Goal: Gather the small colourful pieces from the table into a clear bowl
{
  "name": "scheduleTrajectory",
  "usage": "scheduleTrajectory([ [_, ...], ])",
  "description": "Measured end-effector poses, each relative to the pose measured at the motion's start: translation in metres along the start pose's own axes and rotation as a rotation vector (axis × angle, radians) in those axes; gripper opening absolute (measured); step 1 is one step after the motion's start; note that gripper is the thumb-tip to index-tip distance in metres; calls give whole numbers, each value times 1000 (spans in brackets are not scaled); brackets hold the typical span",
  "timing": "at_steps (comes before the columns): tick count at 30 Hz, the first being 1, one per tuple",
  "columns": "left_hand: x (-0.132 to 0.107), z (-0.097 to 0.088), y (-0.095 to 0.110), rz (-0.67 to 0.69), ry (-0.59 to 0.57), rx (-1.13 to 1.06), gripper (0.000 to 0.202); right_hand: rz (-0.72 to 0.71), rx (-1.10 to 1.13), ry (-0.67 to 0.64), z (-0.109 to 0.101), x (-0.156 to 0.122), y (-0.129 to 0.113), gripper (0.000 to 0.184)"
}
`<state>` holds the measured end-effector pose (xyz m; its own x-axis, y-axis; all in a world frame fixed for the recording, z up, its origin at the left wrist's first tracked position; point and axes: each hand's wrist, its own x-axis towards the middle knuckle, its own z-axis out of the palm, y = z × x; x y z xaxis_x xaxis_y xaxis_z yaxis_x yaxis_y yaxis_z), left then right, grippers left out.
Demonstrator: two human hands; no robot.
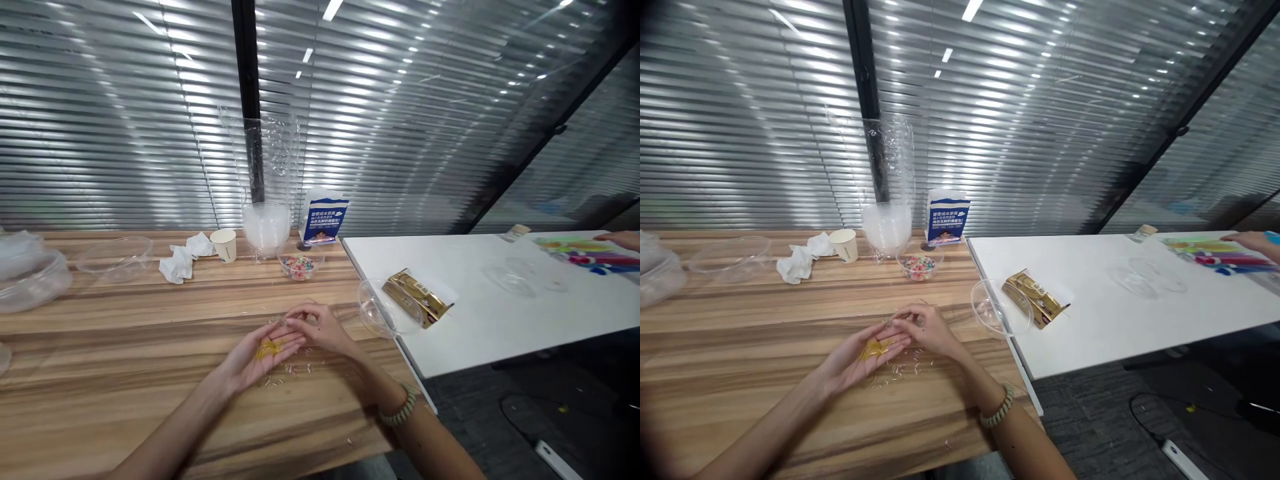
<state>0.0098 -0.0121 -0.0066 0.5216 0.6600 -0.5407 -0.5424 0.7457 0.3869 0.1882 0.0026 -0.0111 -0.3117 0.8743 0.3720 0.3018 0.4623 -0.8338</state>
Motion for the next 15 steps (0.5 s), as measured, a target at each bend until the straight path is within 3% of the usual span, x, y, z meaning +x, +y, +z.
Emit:
scheduleTrajectory([
  [3, 0, 1, 4, 10, 38, -15, 49, 95, -135, 86, -18, 3, 9, 9],
  [8, 3, -2, 10, 109, 101, -69, 48, 233, -311, -131, -42, 0, 8, 13],
  [15, 2, -1, 16, 236, 147, -97, 41, 272, -453, -328, -49, 0, 4, 21],
])
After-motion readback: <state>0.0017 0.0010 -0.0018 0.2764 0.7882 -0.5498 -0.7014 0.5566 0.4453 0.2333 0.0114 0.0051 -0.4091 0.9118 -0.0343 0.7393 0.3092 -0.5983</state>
